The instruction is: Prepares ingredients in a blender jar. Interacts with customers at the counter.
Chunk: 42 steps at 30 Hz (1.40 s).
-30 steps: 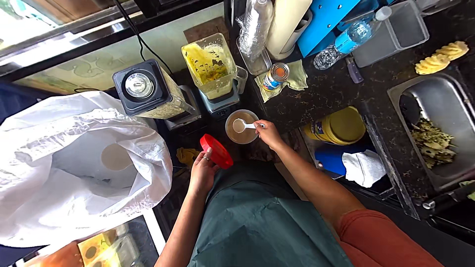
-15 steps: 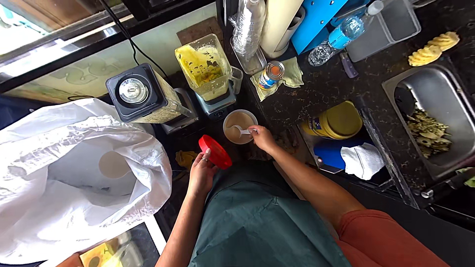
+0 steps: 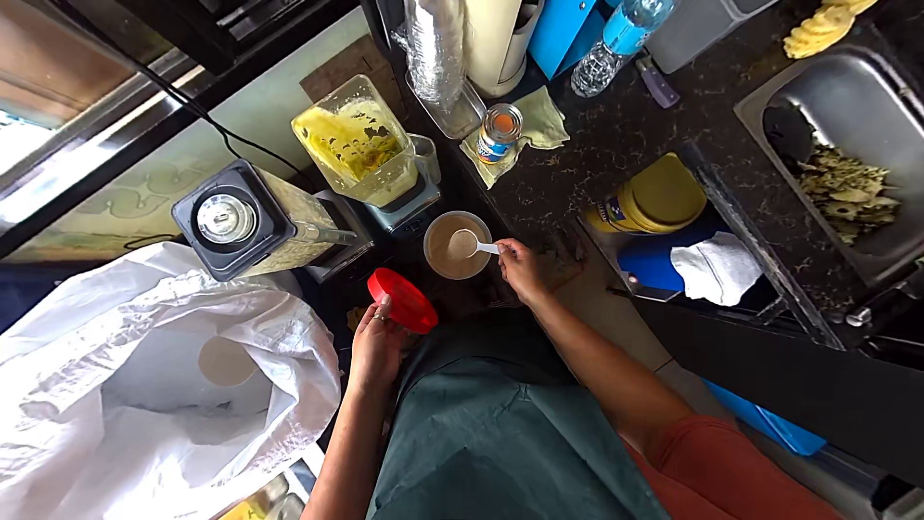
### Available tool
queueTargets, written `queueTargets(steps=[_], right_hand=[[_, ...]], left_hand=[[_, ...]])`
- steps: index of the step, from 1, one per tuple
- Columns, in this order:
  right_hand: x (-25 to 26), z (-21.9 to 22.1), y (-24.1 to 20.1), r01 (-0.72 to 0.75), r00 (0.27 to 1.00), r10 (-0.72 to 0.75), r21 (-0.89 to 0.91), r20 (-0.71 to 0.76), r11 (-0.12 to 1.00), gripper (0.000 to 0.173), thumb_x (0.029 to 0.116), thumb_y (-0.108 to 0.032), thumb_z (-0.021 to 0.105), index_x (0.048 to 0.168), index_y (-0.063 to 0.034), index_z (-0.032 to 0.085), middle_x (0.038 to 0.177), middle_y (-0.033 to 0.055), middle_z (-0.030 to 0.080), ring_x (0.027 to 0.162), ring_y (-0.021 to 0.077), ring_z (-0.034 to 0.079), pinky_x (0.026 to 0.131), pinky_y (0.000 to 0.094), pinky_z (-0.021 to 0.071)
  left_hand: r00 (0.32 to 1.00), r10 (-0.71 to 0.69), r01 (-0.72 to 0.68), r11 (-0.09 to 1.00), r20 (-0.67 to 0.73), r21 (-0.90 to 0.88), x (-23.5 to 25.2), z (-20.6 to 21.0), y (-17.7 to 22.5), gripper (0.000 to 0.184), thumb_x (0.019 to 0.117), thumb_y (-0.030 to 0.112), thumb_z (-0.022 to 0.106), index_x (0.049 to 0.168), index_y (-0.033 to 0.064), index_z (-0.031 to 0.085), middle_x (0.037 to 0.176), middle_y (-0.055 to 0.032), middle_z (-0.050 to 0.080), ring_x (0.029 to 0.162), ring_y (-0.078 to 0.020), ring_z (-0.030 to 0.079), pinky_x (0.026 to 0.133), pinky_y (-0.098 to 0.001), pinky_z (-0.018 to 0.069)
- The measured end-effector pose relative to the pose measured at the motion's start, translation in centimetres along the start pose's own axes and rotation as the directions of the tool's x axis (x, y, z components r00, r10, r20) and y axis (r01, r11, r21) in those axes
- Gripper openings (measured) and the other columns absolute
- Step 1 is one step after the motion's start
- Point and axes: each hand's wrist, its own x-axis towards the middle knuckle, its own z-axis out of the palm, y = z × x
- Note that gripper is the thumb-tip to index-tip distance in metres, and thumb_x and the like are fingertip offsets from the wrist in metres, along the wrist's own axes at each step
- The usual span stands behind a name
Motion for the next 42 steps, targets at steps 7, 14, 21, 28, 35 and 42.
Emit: queueTargets(steps=[7,14,21,28,35,42], right_hand=[[-0.2,-0.2,0.2,0.029,1.0,-0.028,0.067,-0.011,0.997,0.028,0.11,-0.024,0.048,0.125,-0.0077,0.065,0.076,0.0061,0.055,0.054,0.0134,0.048,0.052,0.0306,0.0459],[0.1,-0.7,-0.5,-0.055,0.998,0.049,0.234,0.033,0.971,0.027,0.1101,-0.022,0.048,0.127,-0.0075,0.062,0.073,0.0021,0.05,0.051,0.0091,0.043,0.049,0.0252,0.0416],[0.5,-0.7,-1.7,-0.141,0.985,0.082,0.432,0.153,0.891,0.023,0.1104,-0.02,0.046,0.126,-0.0098,0.059,0.074,-0.001,0.048,0.052,0.0062,0.041,0.049,0.0215,0.0391],[-0.1,-0.8,-6.3,-0.089,0.983,0.018,0.387,0.184,0.918,0.021,0.1099,-0.018,0.047,0.122,-0.0074,0.06,0.072,-0.0012,0.047,0.051,0.006,0.04,0.049,0.0212,0.0385],[-1.9,-0.5,-18.8,0.06,0.964,-0.171,0.463,0.201,0.884,0.017,0.1088,-0.017,0.05,0.112,-0.0072,0.063,0.07,-0.0012,0.05,0.049,0.0046,0.04,0.047,0.0191,0.0391],[2.9,5.2,-25.7,0.615,0.782,-0.602,-0.043,0.161,0.788,0.025,0.1059,-0.017,0.056,0.12,-0.0025,0.071,0.081,0.0059,0.07,0.053,0.0114,0.057,0.049,0.0286,0.0522]], left_hand=[[1.0,-0.008,0.008,0.999,0.016,0.031,0.3,0.0,0.4,0.03,0.1091,0.022,0.047,0.127,-0.0003,0.054,0.114,-0.0199,0.068,0.1,-0.03,0.07,0.084,-0.0469,0.0605],[1.0,-0.003,0.003,1.0,0.003,0.009,0.5,-0.6,0.9,0.03,0.1085,0.022,0.048,0.129,-0.0002,0.053,0.116,-0.0209,0.067,0.102,-0.0315,0.07,0.086,-0.0487,0.0601],[1.0,0.015,-0.015,1.0,-0.012,-0.009,0.4,-1.2,1.3,0.032,0.1087,0.024,0.048,0.131,0.0002,0.052,0.117,-0.0205,0.067,0.104,-0.0312,0.069,0.087,-0.0493,0.0598],[0.999,0.026,-0.028,0.998,-0.029,-0.056,0.3,-1.4,1.5,0.032,0.1081,0.025,0.05,0.129,0.001,0.054,0.115,-0.0193,0.068,0.103,-0.0306,0.07,0.086,-0.0482,0.0599],[0.998,0.059,-0.061,0.989,-0.026,-0.132,0.0,-2.2,1.4,0.029,0.1079,0.025,0.05,0.124,0.0014,0.056,0.109,-0.0186,0.069,0.095,-0.0286,0.071,0.079,-0.0449,0.0609],[0.998,0.044,-0.052,0.976,-0.041,-0.212,-0.5,-3.6,0.6,0.028,0.1071,0.025,0.052,0.123,0.0014,0.057,0.109,-0.0179,0.069,0.095,-0.028,0.071,0.079,-0.045,0.0603]])
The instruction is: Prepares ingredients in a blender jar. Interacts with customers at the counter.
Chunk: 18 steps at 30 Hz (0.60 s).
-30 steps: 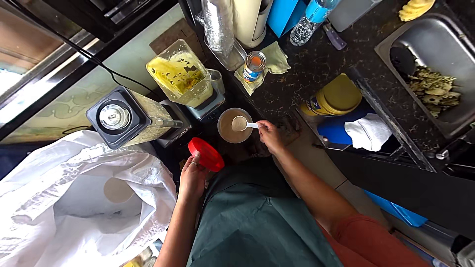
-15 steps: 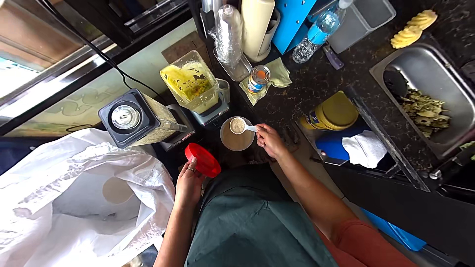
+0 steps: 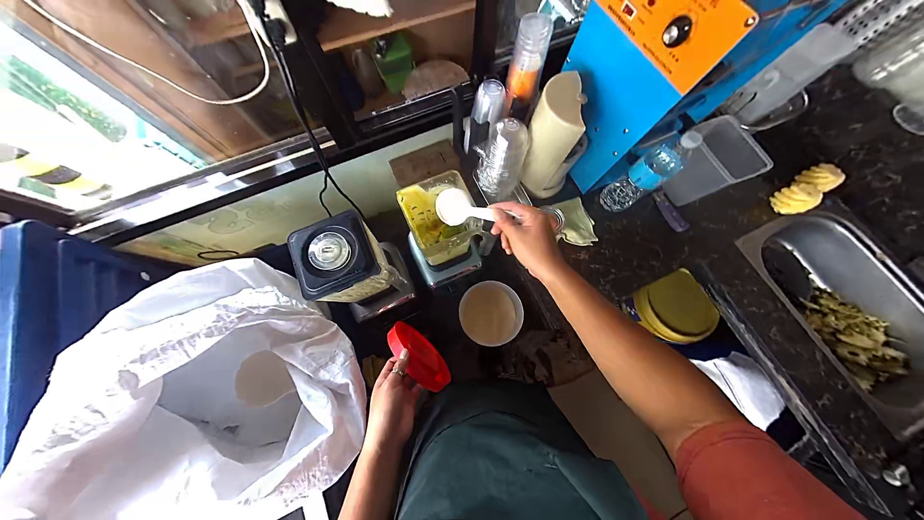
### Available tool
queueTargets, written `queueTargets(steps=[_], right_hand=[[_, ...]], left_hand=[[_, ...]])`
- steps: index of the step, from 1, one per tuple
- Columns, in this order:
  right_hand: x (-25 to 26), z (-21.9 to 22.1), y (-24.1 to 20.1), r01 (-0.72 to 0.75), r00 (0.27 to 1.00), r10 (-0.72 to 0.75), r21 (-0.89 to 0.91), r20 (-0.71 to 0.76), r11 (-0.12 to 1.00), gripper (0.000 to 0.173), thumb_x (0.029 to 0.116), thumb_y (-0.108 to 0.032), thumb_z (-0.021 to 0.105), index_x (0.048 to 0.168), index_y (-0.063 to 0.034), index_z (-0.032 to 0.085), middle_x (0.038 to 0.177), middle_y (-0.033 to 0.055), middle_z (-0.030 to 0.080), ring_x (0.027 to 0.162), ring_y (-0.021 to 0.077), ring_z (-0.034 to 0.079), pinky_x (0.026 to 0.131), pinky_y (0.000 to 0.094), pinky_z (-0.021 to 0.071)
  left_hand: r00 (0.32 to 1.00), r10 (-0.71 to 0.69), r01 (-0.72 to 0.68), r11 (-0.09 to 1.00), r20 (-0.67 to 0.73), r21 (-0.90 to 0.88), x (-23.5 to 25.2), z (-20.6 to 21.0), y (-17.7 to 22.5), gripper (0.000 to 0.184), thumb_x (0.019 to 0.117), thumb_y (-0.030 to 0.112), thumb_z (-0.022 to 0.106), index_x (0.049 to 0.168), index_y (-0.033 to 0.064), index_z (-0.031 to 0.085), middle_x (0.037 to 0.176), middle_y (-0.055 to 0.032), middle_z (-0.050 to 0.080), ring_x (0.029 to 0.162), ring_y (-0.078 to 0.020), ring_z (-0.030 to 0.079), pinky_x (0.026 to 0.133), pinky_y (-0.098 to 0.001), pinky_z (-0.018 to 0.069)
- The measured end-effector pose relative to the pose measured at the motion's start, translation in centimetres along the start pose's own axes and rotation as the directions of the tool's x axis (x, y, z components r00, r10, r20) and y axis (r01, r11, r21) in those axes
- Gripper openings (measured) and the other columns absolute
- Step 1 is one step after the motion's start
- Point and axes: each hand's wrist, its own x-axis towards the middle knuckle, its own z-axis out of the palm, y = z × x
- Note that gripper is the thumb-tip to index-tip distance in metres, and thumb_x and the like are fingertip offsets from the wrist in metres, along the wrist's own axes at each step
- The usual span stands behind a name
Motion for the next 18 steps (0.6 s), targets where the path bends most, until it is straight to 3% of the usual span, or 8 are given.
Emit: queueTargets(steps=[2,3,4,7,11,14,18], right_hand=[[1.5,1.3,0.5,0.163,0.987,-0.15,-0.314,0.063,0.935,0.026,0.1045,-0.02,0.057,0.12,-0.0094,0.075,0.097,0.0059,0.075,0.077,0.0141,0.07,0.073,0.0357,0.0612],[1.9,1.7,0.6,0.224,0.975,-0.197,-0.437,0.108,0.871,0.027,0.1048,-0.021,0.057,0.122,-0.013,0.076,0.106,0.0068,0.076,0.093,0.0168,0.073,0.087,0.0394,0.0605],[2.1,2.1,0.6,0.274,0.962,-0.231,-0.517,0.147,0.811,0.027,0.1046,-0.021,0.057,0.123,-0.0148,0.076,0.106,0.0087,0.075,0.098,0.0206,0.072,0.091,0.0428,0.0585],[2.2,2.5,0.6,0.313,0.95,-0.236,-0.637,0.206,0.704,0.028,0.1046,-0.021,0.056,0.125,-0.018,0.075,0.1,0.0107,0.072,0.093,0.0253,0.07,0.084,0.0457,0.0588],[2.1,2.6,0.3,0.33,0.944,-0.246,-0.667,0.221,0.668,0.029,0.1053,-0.022,0.055,0.126,-0.0182,0.075,0.097,0.0109,0.07,0.089,0.0253,0.07,0.082,0.0449,0.0589],[2.1,2.8,0.0,0.312,0.948,-0.273,-0.637,0.163,0.705,0.028,0.1042,-0.017,0.056,0.124,-0.0166,0.076,0.097,0.0112,0.071,0.089,0.0242,0.069,0.083,0.0426,0.0581],[1.9,2.6,-1.0,0.206,0.976,-0.216,-0.512,0.039,0.834,0.027,0.1051,-0.021,0.057,0.122,-0.0137,0.076,0.111,0.0091,0.075,0.103,0.0194,0.071,0.096,0.0413,0.0565]], left_hand=[[1.0,0.004,-0.004,1.0,-0.006,-0.028,-0.2,-0.4,-0.1,0.028,0.1069,0.024,0.052,0.122,0.0013,0.057,0.11,-0.0183,0.07,0.096,-0.0278,0.07,0.08,-0.0449,0.0601],[1.0,0.005,-0.006,0.999,-0.011,-0.037,-0.3,-0.6,-0.1,0.027,0.1069,0.024,0.052,0.122,0.0016,0.058,0.109,-0.018,0.07,0.095,-0.0274,0.071,0.079,-0.0445,0.0602],[1.0,0.008,-0.009,0.999,-0.014,-0.047,-0.5,-0.9,-0.1,0.027,0.107,0.023,0.052,0.122,0.0018,0.058,0.108,-0.0178,0.07,0.095,-0.0272,0.071,0.079,-0.0442,0.0605],[1.0,-0.003,0.001,0.997,-0.023,-0.078,-0.5,-1.8,-0.4,0.026,0.1072,0.022,0.051,0.122,0.0015,0.057,0.106,-0.018,0.07,0.093,-0.0275,0.071,0.078,-0.0442,0.0605],[0.999,-0.021,0.019,0.997,-0.028,-0.077,-0.3,-2.4,-0.3,0.025,0.107,0.021,0.052,0.12,0.0008,0.057,0.107,-0.0183,0.069,0.095,-0.0285,0.071,0.079,-0.0461,0.0604],[1.0,-0.016,0.015,0.997,-0.007,-0.072,-0.1,-2.3,0.3,0.024,0.1067,0.02,0.053,0.119,0.0002,0.058,0.107,-0.0189,0.07,0.094,-0.0285,0.071,0.08,-0.0457,0.0607],[0.999,-0.016,0.018,0.999,0.036,-0.049,0.1,-2.3,1.0,0.025,0.1065,0.021,0.053,0.12,0.0005,0.057,0.108,-0.019,0.07,0.096,-0.0288,0.071,0.081,-0.0463,0.0604]])
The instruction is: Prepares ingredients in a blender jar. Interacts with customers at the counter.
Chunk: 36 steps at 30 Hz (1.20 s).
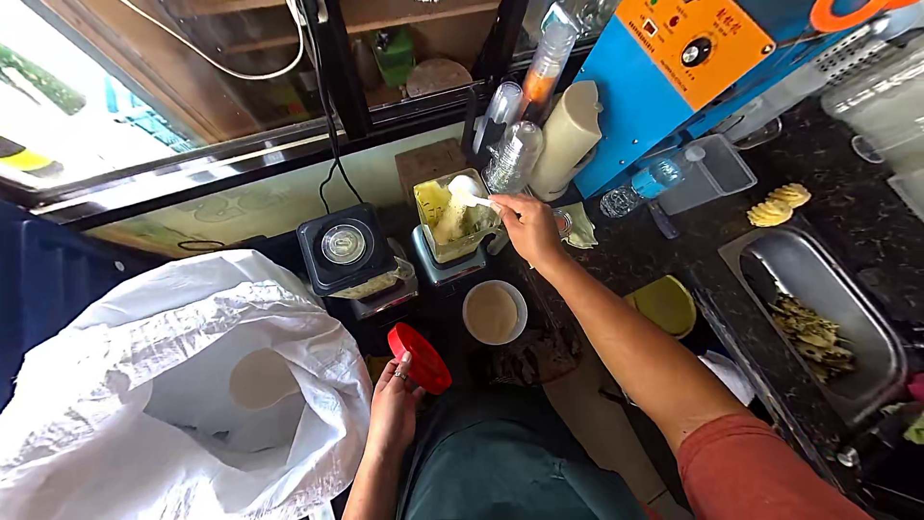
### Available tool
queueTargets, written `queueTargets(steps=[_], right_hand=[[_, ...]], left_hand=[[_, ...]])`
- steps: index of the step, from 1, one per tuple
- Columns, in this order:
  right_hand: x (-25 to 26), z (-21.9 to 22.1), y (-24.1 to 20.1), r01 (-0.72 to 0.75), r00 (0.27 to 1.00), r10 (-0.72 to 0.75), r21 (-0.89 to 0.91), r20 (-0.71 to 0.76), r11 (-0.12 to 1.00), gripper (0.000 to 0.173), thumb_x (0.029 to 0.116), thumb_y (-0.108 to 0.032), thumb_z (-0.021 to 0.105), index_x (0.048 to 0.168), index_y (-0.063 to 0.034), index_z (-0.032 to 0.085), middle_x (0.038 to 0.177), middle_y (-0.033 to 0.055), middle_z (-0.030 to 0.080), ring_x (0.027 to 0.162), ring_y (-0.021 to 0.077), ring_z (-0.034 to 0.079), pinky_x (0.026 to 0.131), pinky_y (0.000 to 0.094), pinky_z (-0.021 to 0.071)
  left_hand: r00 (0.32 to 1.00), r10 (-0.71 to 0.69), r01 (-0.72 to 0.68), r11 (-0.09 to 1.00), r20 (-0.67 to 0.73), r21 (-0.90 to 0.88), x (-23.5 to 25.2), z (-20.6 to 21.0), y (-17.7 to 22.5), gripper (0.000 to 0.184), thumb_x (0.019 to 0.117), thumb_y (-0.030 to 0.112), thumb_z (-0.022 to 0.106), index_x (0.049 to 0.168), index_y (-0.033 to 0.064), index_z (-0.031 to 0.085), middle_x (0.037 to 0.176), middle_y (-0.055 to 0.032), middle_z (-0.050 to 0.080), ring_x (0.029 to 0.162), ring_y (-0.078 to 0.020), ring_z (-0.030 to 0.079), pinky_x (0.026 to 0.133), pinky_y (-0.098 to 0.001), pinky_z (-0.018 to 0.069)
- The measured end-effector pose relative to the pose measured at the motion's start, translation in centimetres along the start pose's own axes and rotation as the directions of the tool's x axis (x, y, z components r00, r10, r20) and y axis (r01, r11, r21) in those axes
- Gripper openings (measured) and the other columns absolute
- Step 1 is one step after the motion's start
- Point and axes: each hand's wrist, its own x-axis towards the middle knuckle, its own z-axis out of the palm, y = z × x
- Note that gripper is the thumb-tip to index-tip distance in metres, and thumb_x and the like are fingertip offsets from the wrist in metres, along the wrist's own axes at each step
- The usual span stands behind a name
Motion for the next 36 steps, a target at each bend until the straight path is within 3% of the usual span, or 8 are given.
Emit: queueTargets(steps=[2,4,10,16,19,24,29,36], right_hand=[[-0.4,-1.3,-0.2,-0.113,0.99,0.129,0.22,-0.057,0.969,0.027,0.1044,-0.022,0.059,0.12,-0.0086,0.075,0.1,0.007,0.075,0.083,0.0137,0.069,0.078,0.0353,0.0587],[-2.2,-3.1,-0.6,-0.281,0.943,0.333,0.502,-0.016,0.818,0.029,0.1055,-0.024,0.058,0.125,-0.0068,0.071,0.075,0.0027,0.059,0.053,0.0097,0.046,0.049,0.0268,0.042],[-11.5,-7.8,2.6,-0.583,0.749,0.624,0.669,0.222,0.461,0.025,0.1066,-0.024,0.053,0.121,-0.0099,0.067,0.067,-0.0042,0.051,0.047,0.0039,0.038,0.045,0.0201,0.0365],[-15.0,-2.7,9.9,-0.725,0.604,0.621,0.021,0.5,0.688,0.04,0.1071,-0.031,0.052,0.137,-0.0066,0.061,0.099,0.0119,0.067,0.075,0.0187,0.063,0.068,0.0371,0.0544],[-13.6,-1.1,12.5,-0.642,0.717,0.609,-0.019,0.339,0.766,0.058,0.1025,-0.032,0.06,0.151,-0.0037,0.045,0.132,0.0247,0.061,0.115,0.0351,0.065,0.1,0.0519,0.0545],[-9.5,-3.0,17.9,-0.559,0.821,0.571,0.18,-0.018,0.809,0.092,0.089,-0.028,0.08,0.159,-0.0052,0.026,0.15,0.0254,0.046,0.129,0.0361,0.057,0.099,0.05,0.0547],[-5.1,-2.8,21.6,-0.414,0.91,0.409,0.212,0.07,0.885,0.123,0.0713,-0.037,0.094,0.164,-0.0154,0.017,0.163,0.0173,0.033,0.145,0.0297,0.043,0.114,0.0503,0.0448],[-3.7,-1.1,21.8,-0.296,0.951,0.308,0.309,0.011,0.904,0.093,0.071,-0.037,0.095,0.146,-0.0105,0.047,0.135,0.0108,0.062,0.126,0.0187,0.06,0.107,0.0424,0.0529]], left_hand=[[1.0,-0.005,0.005,1.0,0.018,0.018,0.0,0.0,0.4,0.025,0.1066,0.021,0.053,0.121,0.0011,0.057,0.108,-0.0183,0.069,0.096,-0.028,0.07,0.081,-0.0455,0.0603],[0.999,-0.008,0.007,1.0,0.036,0.029,0.0,0.1,0.7,0.024,0.1064,0.021,0.054,0.119,0.0017,0.058,0.107,-0.0173,0.07,0.095,-0.0272,0.07,0.08,-0.0444,0.0603],[0.99,0.045,-0.054,0.997,0.135,0.063,1.1,1.3,0.6,0.023,0.1056,0.019,0.055,0.119,0.0012,0.06,0.107,-0.0174,0.07,0.097,-0.0269,0.07,0.084,-0.0446,0.0599],[0.894,0.206,-0.385,0.809,0.399,0.445,2.7,5.6,-1.8,0.029,0.0966,0.017,0.068,0.119,0.0007,0.061,0.107,-0.0109,0.07,0.096,-0.0193,0.069,0.083,-0.0367,0.0593],[0.803,0.133,-0.587,0.344,0.581,0.733,4.5,9.0,-3.6,0.041,0.0926,0.032,0.071,0.122,0.0041,0.067,0.141,-0.0113,0.06,0.131,-0.0215,0.056,0.109,-0.0414,0.0486],[0.667,-0.13,-0.729,-0.318,0.733,0.606,8.7,14.8,-7.6,0.026,0.0916,0.025,0.07,0.114,0.0127,0.072,0.143,-0.007,0.06,0.139,-0.0342,0.048,0.108,-0.0566,0.0442],[0.705,-0.252,-0.692,-0.448,0.663,0.566,10.0,16.8,-10.0,0.023,0.0941,0.018,0.066,0.116,0.0122,0.071,0.145,-0.0081,0.058,0.14,-0.0353,0.046,0.111,-0.0567,0.0414],[0.71,-0.157,-0.656,-0.503,0.687,0.563,9.0,15.2,-12.5,0.024,0.0956,0.006,0.059,0.118,0.0075,0.066,0.149,-0.01,0.055,0.142,-0.0337,0.046,0.115,-0.0531,0.0393]])
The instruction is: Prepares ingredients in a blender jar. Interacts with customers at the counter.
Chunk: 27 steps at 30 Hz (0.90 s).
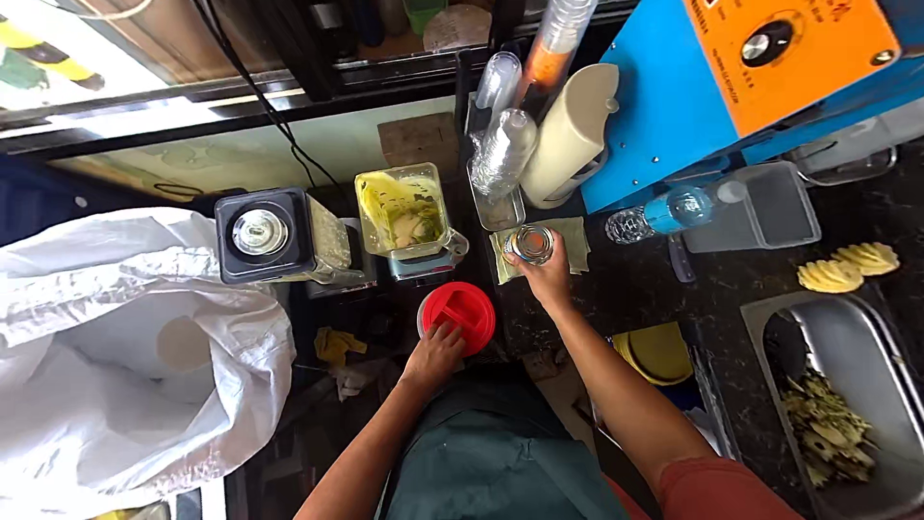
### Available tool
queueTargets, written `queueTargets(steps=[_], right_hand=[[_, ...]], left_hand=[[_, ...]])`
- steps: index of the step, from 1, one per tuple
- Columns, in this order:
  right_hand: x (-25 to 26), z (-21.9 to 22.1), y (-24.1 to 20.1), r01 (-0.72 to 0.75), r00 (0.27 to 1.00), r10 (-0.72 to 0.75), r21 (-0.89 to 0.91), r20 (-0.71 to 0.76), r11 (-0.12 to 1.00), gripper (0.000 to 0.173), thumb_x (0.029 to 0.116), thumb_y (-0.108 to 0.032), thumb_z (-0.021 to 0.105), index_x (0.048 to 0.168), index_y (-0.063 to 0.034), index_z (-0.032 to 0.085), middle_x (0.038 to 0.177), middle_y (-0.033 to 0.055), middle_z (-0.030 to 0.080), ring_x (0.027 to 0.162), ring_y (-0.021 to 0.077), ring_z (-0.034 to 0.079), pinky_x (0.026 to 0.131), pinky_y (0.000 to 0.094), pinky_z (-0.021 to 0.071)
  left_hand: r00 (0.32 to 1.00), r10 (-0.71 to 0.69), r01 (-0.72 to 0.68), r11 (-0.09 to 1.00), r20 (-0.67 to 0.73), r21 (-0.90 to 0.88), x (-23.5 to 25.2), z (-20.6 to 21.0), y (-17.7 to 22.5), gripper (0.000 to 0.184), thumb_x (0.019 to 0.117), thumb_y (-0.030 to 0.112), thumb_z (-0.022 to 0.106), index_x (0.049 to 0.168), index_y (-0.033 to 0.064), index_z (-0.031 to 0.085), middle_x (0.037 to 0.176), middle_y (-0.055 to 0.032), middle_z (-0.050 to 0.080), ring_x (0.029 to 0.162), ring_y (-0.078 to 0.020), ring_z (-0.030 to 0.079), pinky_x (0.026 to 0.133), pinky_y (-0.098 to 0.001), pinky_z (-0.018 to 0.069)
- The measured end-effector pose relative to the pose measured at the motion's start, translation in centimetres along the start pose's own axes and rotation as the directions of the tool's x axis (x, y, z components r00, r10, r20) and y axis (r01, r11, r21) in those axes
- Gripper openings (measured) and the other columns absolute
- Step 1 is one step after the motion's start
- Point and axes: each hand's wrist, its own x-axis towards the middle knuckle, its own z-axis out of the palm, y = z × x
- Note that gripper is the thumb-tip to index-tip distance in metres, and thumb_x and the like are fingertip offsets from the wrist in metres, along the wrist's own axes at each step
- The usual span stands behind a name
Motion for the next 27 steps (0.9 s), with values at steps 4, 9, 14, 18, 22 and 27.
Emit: queueTargets(steps=[4,9,14,18,22,27], right_hand=[[-0.4,-1.2,-3.1,0.079,0.996,-0.082,0.111,0.028,0.991,0.094,0.0723,-0.029,0.094,0.149,-0.0071,0.044,0.139,0.0125,0.059,0.128,0.0177,0.06,0.107,0.038,0.0539],[0.4,-2.4,-9.5,0.211,0.96,-0.241,0.196,0.142,0.957,0.09,0.0702,-0.026,0.093,0.143,-0.0051,0.044,0.136,0.0126,0.059,0.128,0.0187,0.058,0.107,0.0391,0.0536],[3.8,-1.7,-14.3,0.425,0.807,-0.463,0.186,0.365,0.886,0.09,0.077,-0.035,0.09,0.149,-0.0059,0.044,0.143,0.0121,0.057,0.131,0.0195,0.057,0.109,0.0401,0.0526],[6.1,-0.7,-16.9,0.531,0.73,-0.502,0.078,0.464,0.844,0.092,0.0721,-0.036,0.092,0.146,-0.0085,0.045,0.137,0.0111,0.061,0.125,0.0177,0.061,0.106,0.0402,0.0536],[8.0,0.4,-18.7,0.581,0.665,-0.476,0.002,0.575,0.814,0.089,0.0718,-0.04,0.092,0.146,-0.0117,0.051,0.135,0.0093,0.064,0.122,0.0181,0.063,0.105,0.0428,0.0542],[10.0,1.6,-20.0,0.655,0.565,-0.455,-0.039,0.688,0.755,0.087,0.0731,-0.044,0.089,0.147,-0.0134,0.054,0.136,0.0085,0.065,0.126,0.0168,0.062,0.109,0.0422,0.0509]], left_hand=[[0.999,-0.05,0.05,0.998,-0.008,-0.046,-1.2,0.5,-0.6,0.023,0.0975,0.009,0.058,0.119,0.0078,0.065,0.151,-0.009,0.053,0.142,-0.0304,0.047,0.115,-0.0513,0.04],[0.998,-0.028,0.022,0.994,-0.059,-0.104,-1.3,0.8,-1.1,0.034,0.0946,0.021,0.07,0.125,0.0071,0.065,0.148,-0.015,0.054,0.143,-0.0339,0.046,0.12,-0.0525,0.0331],[0.841,-0.349,0.251,0.928,-0.413,-0.274,-7.6,-0.6,-2.5,0.036,0.0939,0.044,0.068,0.12,0.0194,0.071,0.134,-0.0046,0.065,0.128,-0.0249,0.059,0.115,-0.0534,0.0399],[0.594,-0.566,0.359,0.823,-0.572,-0.441,-17.6,-0.5,-4.4,0.023,0.0988,0.032,0.063,0.11,0.0154,0.075,0.116,-0.0043,0.073,0.114,-0.0229,0.067,0.101,-0.0503,0.0523],[0.18,-0.606,0.288,0.786,-0.775,-0.548,-27.3,-0.3,-3.8,0.017,0.0969,0.015,0.066,0.104,0.0006,0.071,0.095,-0.0114,0.071,0.088,-0.016,0.068,0.081,-0.0337,0.0585],[-0.354,-0.647,0.355,0.576,-0.676,-0.737,-34.3,2.0,-5.6,0.024,0.101,0.006,0.059,0.116,-0.0119,0.064,0.106,-0.0182,0.066,0.094,-0.0135,0.062,0.083,-0.026,0.052]])
